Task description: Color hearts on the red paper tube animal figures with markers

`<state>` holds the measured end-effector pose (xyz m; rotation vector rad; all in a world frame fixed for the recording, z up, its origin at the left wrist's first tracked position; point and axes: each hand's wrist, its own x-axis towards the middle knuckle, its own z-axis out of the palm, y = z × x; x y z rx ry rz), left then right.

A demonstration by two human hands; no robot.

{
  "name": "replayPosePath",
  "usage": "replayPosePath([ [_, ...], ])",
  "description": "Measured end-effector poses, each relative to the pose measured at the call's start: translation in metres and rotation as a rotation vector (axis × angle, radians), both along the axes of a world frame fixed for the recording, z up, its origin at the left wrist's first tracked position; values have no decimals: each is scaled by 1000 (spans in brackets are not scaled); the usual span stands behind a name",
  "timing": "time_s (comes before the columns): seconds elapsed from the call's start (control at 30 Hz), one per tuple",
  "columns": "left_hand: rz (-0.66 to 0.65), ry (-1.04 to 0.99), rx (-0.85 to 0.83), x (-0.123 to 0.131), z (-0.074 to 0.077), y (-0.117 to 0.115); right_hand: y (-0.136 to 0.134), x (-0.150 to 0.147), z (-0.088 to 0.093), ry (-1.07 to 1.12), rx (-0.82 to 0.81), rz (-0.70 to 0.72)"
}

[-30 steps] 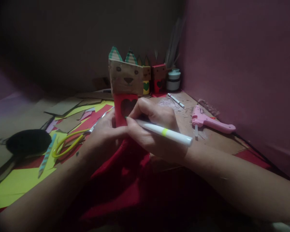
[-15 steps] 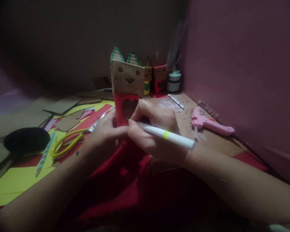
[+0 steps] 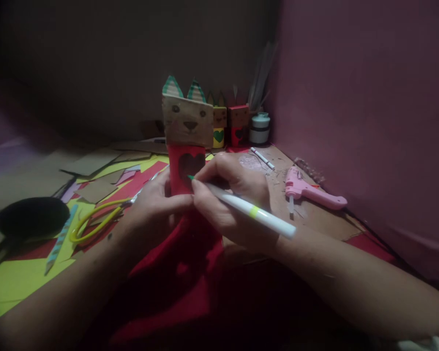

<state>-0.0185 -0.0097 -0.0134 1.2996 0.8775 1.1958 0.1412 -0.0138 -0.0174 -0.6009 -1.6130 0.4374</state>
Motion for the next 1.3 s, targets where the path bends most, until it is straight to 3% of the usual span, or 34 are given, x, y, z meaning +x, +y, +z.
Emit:
replayPosePath([
  [0.13,-118,-205,-45,1,3,3,-2,-1,2,156,-8,73],
  [0.3,-212,-307,-63,1,1,5,0,-1,3,198,-33,119],
  [0.43,-204,-330,-75,0,-1,3,0,3,1,191,-127,152],
  [0.57,-225,-356,-97,-4,0,5,0,4,2,219,-261,275],
  [0.73,-276,-415,-140,-8,7,8,11,-4,15,236,-463,416],
  [0.93,-237,-479,-138,-14,18,11,29,-24,31,329,-512,471],
  [1.3,-212,-505,-185,-59,-3,34,58,-77,36,361,-599,473],
])
